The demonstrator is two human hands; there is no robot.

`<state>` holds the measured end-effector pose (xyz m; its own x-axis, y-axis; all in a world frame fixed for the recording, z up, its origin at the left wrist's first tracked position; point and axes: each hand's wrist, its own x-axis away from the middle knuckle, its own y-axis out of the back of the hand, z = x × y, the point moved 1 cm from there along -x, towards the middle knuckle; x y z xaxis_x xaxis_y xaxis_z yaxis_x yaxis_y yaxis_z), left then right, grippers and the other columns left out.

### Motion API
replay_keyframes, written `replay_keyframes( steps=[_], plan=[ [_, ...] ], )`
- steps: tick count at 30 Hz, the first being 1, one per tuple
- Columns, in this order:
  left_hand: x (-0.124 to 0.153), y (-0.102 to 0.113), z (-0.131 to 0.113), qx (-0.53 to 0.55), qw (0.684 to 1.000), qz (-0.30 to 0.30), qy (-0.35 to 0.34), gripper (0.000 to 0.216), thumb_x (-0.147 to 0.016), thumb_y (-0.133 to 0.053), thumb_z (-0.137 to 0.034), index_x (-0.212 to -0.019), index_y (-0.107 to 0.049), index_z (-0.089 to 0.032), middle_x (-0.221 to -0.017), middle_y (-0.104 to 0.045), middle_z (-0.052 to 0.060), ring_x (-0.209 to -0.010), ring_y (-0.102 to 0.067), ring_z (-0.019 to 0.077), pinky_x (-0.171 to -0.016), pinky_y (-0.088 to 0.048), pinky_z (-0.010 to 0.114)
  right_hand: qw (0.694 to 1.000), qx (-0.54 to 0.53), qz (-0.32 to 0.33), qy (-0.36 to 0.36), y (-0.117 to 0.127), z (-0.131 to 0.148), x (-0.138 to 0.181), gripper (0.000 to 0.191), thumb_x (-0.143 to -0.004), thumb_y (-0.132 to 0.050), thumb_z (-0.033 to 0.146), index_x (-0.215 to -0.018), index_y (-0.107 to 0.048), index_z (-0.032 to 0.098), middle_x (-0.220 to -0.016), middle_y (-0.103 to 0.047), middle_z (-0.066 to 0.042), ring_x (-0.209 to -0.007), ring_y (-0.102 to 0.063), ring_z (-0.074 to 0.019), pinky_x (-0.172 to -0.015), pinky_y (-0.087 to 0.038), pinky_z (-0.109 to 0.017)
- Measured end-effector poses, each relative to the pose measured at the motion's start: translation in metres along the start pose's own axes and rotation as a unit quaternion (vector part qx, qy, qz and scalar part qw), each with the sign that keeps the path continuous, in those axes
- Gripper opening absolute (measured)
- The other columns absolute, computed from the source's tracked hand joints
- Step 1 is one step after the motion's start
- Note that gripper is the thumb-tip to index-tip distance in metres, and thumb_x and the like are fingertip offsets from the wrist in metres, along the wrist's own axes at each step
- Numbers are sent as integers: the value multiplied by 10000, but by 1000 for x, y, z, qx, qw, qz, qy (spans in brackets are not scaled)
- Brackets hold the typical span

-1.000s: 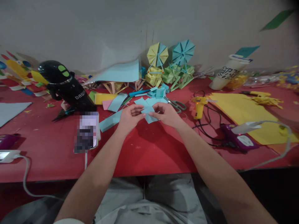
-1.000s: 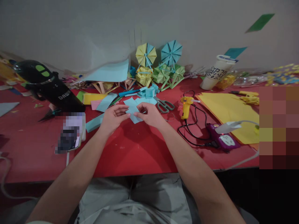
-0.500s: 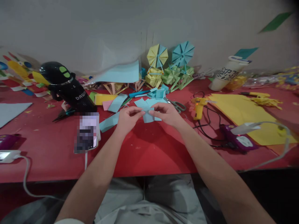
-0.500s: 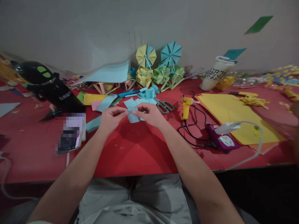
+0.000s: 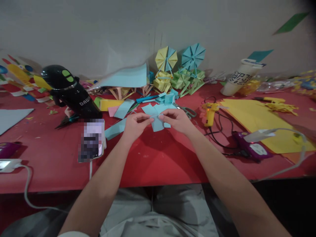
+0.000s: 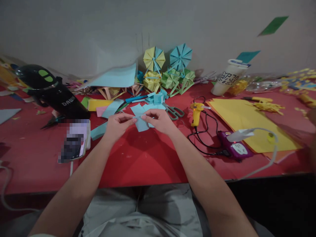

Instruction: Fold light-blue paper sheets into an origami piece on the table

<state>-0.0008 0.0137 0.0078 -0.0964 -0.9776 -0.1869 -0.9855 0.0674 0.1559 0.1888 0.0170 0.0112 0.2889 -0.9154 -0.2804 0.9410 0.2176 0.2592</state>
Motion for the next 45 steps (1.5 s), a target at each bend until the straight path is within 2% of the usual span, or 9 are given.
replay_keyframes(
  steps=[8,14,20,25,30,36,42,45],
  plan=[
    [0,1,-1,-12,1000,12,-8,230,-632,-800,-387,-681,-712,-179,-717,-726,38,-700,-645,169,-694,-524,294,999,38,1,15,1,3,1,335,-827,-631,491,-711,-674,179,-659,-647,-18,-645,-562,-138,-671,-478,-298],
    [0,1,-3,-22,1000,10,-7,224,-635,-796,-384,-663,-698,-185,-691,-711,32,-680,-635,169,-669,-519,292,995,59,-66,35,1,-2,0,262,-775,-694,449,-746,-706,189,-732,-693,-32,-683,-596,-159,-645,-486,-301],
    [0,0,-1,-3,1000,15,-6,222,-634,-790,-366,-646,-667,-181,-687,-697,29,-677,-630,160,-688,-517,294,992,76,-85,44,-2,-1,0,312,-785,-673,493,-717,-685,189,-675,-647,-24,-646,-561,-150,-608,-458,-293],
    [-1,1,2,4,1000,-1,-11,198,-647,-773,-331,-656,-649,-178,-693,-685,23,-686,-622,151,-698,-513,290,998,43,-46,11,-4,0,1,368,-767,-673,538,-692,-635,180,-641,-572,-5,-600,-477,-120,-562,-402,-268],
    [-2,1,3,-11,1000,8,-15,199,-666,-755,-330,-646,-620,-185,-675,-664,14,-674,-611,146,-683,-508,285,996,81,-35,24,-5,0,0,431,-784,-646,561,-611,-542,181,-576,-435,23,-558,-360,-99,-542,-345,-266],
    [-1,-3,0,-5,999,45,-7,181,-675,-731,-316,-674,-613,-179,-666,-637,4,-646,-583,129,-654,-482,271,992,114,-42,22,-4,0,1,411,-782,-659,546,-635,-576,171,-571,-461,15,-552,-364,-104,-533,-331,-273],
    [-3,0,3,-19,999,-3,-30,190,-663,-726,-276,-617,-569,-179,-604,-602,-13,-586,-536,112,-589,-438,255,995,92,-11,24,-5,-2,1,431,-818,-599,574,-688,-599,163,-600,-503,6,-572,-409,-104,-556,-364,-257],
    [-5,0,6,-8,1000,4,-29,193,-665,-725,-278,-639,-562,-178,-609,-596,-17,-587,-538,111,-586,-434,254,993,114,-11,31,-3,-4,0,432,-828,-593,558,-660,-591,161,-580,-479,12,-562,-385,-99,-556,-353,-256]
  ],
)
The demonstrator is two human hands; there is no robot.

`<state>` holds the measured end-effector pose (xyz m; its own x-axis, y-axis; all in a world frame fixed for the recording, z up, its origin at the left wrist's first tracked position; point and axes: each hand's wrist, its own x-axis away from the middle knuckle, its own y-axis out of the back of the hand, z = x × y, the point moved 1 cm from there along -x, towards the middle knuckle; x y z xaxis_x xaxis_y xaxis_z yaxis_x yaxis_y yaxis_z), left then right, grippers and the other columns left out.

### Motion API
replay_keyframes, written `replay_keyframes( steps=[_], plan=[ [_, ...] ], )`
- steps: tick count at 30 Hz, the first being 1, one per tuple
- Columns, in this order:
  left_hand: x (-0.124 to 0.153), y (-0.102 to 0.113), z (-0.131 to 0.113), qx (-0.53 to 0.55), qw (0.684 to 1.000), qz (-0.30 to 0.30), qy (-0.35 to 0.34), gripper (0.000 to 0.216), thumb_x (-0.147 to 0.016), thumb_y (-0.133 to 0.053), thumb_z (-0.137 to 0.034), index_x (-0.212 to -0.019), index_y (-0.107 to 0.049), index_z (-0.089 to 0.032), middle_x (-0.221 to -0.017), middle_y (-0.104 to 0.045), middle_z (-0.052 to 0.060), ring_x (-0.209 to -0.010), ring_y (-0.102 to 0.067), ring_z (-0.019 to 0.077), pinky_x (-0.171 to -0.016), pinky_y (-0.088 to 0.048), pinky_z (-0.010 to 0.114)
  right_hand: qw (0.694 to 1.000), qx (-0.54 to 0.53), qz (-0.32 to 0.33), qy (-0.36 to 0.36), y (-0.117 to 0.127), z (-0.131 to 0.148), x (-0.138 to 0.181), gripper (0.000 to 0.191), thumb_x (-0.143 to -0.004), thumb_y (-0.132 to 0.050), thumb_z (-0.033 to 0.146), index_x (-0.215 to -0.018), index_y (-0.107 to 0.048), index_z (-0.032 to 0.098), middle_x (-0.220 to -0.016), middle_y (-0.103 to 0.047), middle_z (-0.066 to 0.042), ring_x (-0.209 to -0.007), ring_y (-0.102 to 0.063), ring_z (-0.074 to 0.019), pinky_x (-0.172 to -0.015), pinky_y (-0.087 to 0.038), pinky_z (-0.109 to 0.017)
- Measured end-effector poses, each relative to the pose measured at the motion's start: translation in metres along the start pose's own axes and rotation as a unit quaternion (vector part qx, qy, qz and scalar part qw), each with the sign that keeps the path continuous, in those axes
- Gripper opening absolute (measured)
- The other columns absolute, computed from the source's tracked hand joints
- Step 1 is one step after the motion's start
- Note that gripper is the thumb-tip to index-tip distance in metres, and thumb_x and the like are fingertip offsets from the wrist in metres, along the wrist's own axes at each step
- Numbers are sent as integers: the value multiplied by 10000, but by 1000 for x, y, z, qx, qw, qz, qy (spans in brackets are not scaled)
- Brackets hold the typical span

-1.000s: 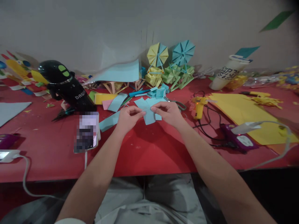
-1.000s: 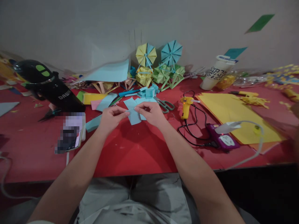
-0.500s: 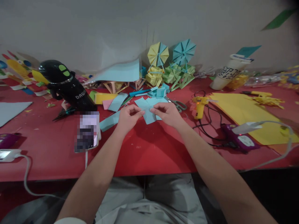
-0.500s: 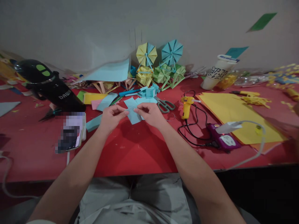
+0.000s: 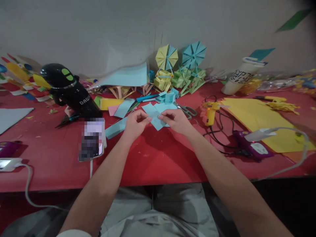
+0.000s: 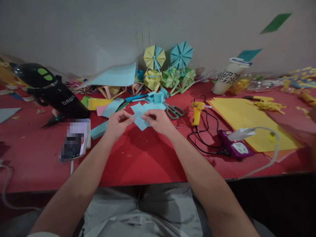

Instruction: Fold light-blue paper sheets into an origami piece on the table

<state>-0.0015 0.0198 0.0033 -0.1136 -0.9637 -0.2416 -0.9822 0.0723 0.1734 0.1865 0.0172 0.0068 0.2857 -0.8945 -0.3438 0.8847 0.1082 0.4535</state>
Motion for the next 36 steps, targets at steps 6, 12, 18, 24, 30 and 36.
replay_keyframes(
  steps=[6,12,18,24,30,36],
  plan=[
    [4,-5,-4,-16,998,58,-3,172,-705,-696,-302,-694,-587,-169,-664,-586,-15,-621,-521,107,-611,-421,254,1000,19,24,-4,0,-3,1,416,-813,-621,542,-682,-648,149,-585,-515,6,-565,-389,-98,-540,-330,-254],
    [4,-1,-5,-64,997,-8,-48,229,-724,-677,-272,-591,-516,-179,-547,-480,-43,-532,-403,88,-531,-335,247,998,-1,52,-19,-4,-3,1,428,-828,-606,548,-710,-661,140,-591,-518,8,-565,-403,-95,-541,-333,-247],
    [1,0,-3,-21,999,37,-12,176,-732,-660,-288,-653,-551,-175,-603,-519,-32,-582,-445,97,-577,-367,250,998,34,53,-7,0,-2,2,391,-844,-601,507,-713,-676,146,-603,-572,-10,-574,-451,-109,-567,-364,-256],
    [3,-1,-6,-59,997,38,-29,223,-744,-656,-316,-611,-544,-175,-569,-472,-35,-563,-399,98,-551,-327,255,997,16,65,-33,-5,-5,4,350,-810,-644,482,-726,-698,146,-624,-593,-12,-582,-455,-112,-569,-369,-256],
    [1,1,-3,-29,999,10,-9,236,-726,-639,-275,-561,-500,-180,-529,-396,-48,-532,-328,92,-524,-273,255,997,0,72,-25,-9,-2,3,334,-829,-610,461,-768,-698,144,-670,-614,-23,-619,-474,-121,-610,-393,-265],
    [3,-2,-6,-100,993,59,-24,161,-771,-626,-316,-684,-634,-181,-559,-464,-40,-544,-347,100,-533,-277,259,994,22,94,-47,-4,1,4,353,-812,-623,467,-674,-663,144,-579,-531,0,-564,-412,-107,-557,-341,-265]
  ],
)
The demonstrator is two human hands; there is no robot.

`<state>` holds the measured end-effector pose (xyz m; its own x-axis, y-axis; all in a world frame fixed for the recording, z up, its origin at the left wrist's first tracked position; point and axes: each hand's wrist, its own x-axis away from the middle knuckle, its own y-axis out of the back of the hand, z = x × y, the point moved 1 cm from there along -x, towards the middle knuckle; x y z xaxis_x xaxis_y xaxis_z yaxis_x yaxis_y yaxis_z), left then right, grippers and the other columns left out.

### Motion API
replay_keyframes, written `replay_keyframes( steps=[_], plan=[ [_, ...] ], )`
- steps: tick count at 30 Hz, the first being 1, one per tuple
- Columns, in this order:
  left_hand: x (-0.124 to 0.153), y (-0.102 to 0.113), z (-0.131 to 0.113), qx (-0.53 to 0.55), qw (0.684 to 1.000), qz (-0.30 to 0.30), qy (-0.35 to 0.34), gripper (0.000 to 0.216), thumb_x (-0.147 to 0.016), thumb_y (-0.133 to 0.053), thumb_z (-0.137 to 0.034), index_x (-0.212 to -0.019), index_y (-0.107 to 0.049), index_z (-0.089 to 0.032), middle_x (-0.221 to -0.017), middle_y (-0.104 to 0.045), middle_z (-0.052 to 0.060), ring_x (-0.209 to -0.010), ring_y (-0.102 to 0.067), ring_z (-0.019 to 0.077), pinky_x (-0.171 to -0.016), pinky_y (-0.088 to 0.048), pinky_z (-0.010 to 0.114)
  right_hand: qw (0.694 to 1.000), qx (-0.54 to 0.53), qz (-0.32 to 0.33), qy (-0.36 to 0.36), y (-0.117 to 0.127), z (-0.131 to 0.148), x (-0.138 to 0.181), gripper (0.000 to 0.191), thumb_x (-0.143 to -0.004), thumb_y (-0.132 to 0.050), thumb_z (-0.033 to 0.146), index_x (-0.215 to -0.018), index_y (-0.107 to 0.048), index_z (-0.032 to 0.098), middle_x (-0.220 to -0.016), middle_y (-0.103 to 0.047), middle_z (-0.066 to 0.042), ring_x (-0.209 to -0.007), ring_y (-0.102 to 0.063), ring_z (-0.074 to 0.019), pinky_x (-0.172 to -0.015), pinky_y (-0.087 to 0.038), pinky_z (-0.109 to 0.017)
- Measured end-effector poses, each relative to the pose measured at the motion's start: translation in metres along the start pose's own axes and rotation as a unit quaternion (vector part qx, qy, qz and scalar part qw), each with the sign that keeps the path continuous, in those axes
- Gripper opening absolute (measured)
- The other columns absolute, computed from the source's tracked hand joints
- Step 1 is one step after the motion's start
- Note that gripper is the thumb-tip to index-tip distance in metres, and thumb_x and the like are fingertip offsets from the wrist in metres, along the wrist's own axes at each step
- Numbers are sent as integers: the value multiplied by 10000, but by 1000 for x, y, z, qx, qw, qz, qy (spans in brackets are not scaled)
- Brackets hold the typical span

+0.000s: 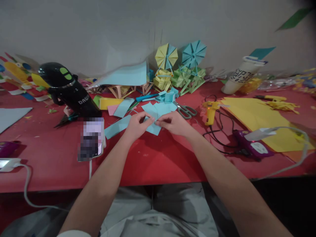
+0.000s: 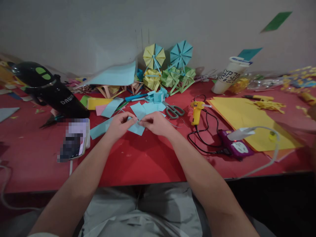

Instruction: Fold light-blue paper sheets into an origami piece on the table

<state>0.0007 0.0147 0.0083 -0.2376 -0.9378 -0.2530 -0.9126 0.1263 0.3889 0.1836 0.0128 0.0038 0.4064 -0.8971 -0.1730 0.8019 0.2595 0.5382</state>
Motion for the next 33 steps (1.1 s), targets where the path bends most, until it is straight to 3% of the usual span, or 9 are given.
replay_keyframes(
  steps=[3,10,13,16,19,21,23,33],
  plan=[
    [1,0,1,-38,999,12,-10,164,-763,-641,-310,-663,-640,-179,-553,-493,-35,-537,-352,101,-533,-277,265,1000,-17,13,3,-1,1,1,338,-817,-616,453,-692,-658,141,-592,-521,4,-578,-410,-104,-566,-342,-263],
    [-1,1,8,-13,998,-53,12,181,-759,-672,-337,-680,-643,-177,-531,-472,-31,-536,-416,112,-536,-318,270,998,-44,-35,30,-8,-1,-3,285,-848,-582,419,-802,-660,149,-658,-565,-5,-614,-457,-113,-609,-397,-269],
    [-3,-1,10,79,992,-69,64,210,-771,-672,-380,-818,-638,-179,-555,-483,-34,-521,-473,115,-510,-366,255,992,-99,-77,13,-8,-8,-6,272,-837,-601,414,-920,-638,158,-665,-583,-7,-619,-528,-129,-626,-456,-287],
    [-2,-3,8,169,976,-36,132,323,-762,-674,-336,-1037,-580,-196,-674,-596,-4,-548,-603,149,-508,-463,270,987,-123,-107,-6,-7,-14,-8,276,-829,-617,416,-933,-619,160,-669,-597,-13,-626,-575,-140,-628,-490,-296],
    [-1,-4,5,185,970,-19,159,382,-767,-658,-274,-1127,-550,-208,-698,-620,4,-562,-654,167,-537,-526,293,989,-72,-129,15,-6,-12,-6,304,-822,-636,422,-977,-647,161,-868,-674,-77,-770,-623,-168,-684,-506,-309],
    [-1,-4,3,183,969,-23,163,343,-771,-646,-247,-1103,-572,-205,-659,-594,-11,-561,-652,161,-543,-542,291,992,-18,-116,44,-7,-10,-5,390,-776,-697,441,-1058,-660,173,-1082,-667,-118,-934,-625,-207,-751,-515,-332],
    [-1,-4,3,187,967,-27,169,306,-773,-638,-233,-1074,-589,-203,-634,-566,-26,-561,-644,155,-542,-553,290,993,27,-92,70,-9,-9,-4,500,-721,-755,449,-1133,-657,185,-1171,-639,-133,-1014,-606,-235,-790,-516,-355],
    [-1,-5,4,202,962,-8,184,417,-746,-710,-372,-1105,-592,-196,-829,-581,26,-656,-628,148,-546,-564,288,995,54,-65,48,-8,-11,-5,514,-733,-750,443,-1152,-670,157,-1019,-648,-114,-865,-600,-199,-727,-511,-333]
  ],
)
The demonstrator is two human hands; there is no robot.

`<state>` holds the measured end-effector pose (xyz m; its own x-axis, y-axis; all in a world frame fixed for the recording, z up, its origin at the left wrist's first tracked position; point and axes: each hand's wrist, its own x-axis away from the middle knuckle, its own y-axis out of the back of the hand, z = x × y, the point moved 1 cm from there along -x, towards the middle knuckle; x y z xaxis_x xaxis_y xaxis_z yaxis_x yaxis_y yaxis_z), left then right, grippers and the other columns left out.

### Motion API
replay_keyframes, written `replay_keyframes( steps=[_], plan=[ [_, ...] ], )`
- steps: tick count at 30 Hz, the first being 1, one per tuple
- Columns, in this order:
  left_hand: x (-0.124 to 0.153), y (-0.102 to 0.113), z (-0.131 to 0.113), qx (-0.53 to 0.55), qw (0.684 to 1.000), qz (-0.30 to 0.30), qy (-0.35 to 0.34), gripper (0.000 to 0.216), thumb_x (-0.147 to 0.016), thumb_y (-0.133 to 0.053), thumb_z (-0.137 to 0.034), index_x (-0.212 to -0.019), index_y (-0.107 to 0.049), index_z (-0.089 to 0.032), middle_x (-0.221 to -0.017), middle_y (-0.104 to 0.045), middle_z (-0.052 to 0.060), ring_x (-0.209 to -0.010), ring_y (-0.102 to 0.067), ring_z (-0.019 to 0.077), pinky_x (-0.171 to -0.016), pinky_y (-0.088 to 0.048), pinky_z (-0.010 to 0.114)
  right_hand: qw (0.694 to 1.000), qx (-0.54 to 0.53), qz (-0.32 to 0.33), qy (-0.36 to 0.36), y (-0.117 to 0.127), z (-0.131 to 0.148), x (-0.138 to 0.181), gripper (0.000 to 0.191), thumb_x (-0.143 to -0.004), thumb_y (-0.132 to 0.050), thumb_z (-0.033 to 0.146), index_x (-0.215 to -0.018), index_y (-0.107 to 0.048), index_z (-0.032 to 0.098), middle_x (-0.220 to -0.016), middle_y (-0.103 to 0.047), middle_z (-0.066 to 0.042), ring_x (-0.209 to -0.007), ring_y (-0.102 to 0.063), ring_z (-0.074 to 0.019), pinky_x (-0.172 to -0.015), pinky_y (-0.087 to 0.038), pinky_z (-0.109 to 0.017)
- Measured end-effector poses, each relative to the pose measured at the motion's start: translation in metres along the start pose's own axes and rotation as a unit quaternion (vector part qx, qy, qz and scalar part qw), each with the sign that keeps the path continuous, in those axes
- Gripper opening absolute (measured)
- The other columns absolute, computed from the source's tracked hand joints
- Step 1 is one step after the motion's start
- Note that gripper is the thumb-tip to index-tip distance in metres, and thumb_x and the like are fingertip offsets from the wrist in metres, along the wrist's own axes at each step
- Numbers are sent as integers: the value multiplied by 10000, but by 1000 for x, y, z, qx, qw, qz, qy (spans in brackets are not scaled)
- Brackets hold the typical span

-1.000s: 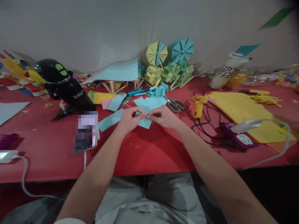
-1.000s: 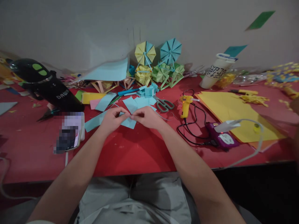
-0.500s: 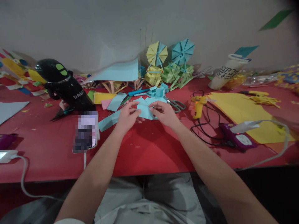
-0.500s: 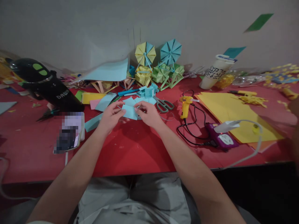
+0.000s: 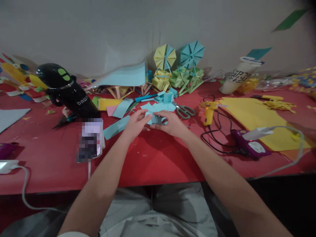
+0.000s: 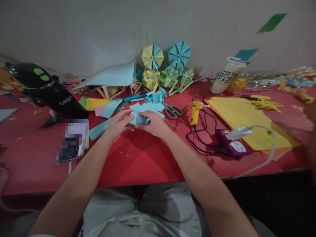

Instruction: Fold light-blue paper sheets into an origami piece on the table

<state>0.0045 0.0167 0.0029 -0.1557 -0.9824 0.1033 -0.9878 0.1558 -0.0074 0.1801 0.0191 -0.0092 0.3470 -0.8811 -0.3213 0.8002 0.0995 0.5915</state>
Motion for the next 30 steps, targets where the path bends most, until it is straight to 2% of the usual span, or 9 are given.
replay_keyframes(
  steps=[6,10,14,18,21,24,27,30],
  plan=[
    [-4,4,5,-33,999,20,-23,487,-705,-725,-319,-1155,-589,-192,-767,-618,22,-641,-609,147,-503,-460,235,1000,7,4,7,0,-1,1,476,-733,-752,424,-1127,-678,166,-1005,-646,-100,-853,-597,-190,-731,-505,-324],
    [-4,4,6,-45,998,28,-25,540,-716,-737,-367,-1196,-571,-185,-807,-642,41,-614,-601,138,-473,-404,224,1000,8,12,5,0,1,1,442,-775,-704,435,-1121,-685,161,-995,-657,-102,-845,-603,-187,-721,-509,-316],
    [0,3,3,-62,997,18,-52,559,-707,-766,-367,-1193,-572,-173,-986,-660,85,-720,-610,136,-547,-460,230,999,-40,10,-24,1,3,2,447,-781,-673,434,-1131,-688,157,-1088,-670,-124,-895,-628,-200,-753,-525,-322],
    [0,5,4,-74,995,15,-60,558,-693,-780,-371,-1177,-576,-180,-1009,-664,89,-779,-628,155,-593,-490,239,997,-65,14,-46,2,4,1,400,-811,-636,405,-1133,-682,171,-1148,-673,-114,-950,-628,-210,-792,-509,-323],
    [-3,6,8,-58,995,27,-70,553,-688,-781,-399,-1156,-573,-190,-1034,-668,91,-789,-642,167,-589,-496,246,995,-81,41,-42,3,5,0,345,-881,-541,467,-976,-682,168,-935,-681,-60,-806,-596,-165,-724,-477,-289],
    [-5,7,10,-52,996,26,-63,490,-706,-760,-366,-1122,-572,-190,-1006,-682,86,-724,-638,153,-553,-474,237,994,-97,29,-52,5,5,-1,436,-926,-421,546,-713,-533,182,-684,-528,-4,-668,-499,-132,-639,-430,-268],
    [-6,7,8,-70,996,9,-49,350,-719,-722,-279,-1027,-595,-173,-922,-695,70,-711,-633,146,-595,-477,249,995,-78,-27,-61,7,3,-2,444,-930,-392,563,-659,-371,212,-637,-402,16,-626,-426,-125,-590,-380,-266],
    [-5,8,6,-87,994,-10,-66,214,-697,-708,-227,-877,-612,-164,-832,-688,43,-764,-635,155,-699,-486,279,996,-51,-50,-48,7,1,-3,409,-923,-422,523,-660,-396,210,-630,-388,16,-614,-401,-128,-586,-361,-277]
  ],
)
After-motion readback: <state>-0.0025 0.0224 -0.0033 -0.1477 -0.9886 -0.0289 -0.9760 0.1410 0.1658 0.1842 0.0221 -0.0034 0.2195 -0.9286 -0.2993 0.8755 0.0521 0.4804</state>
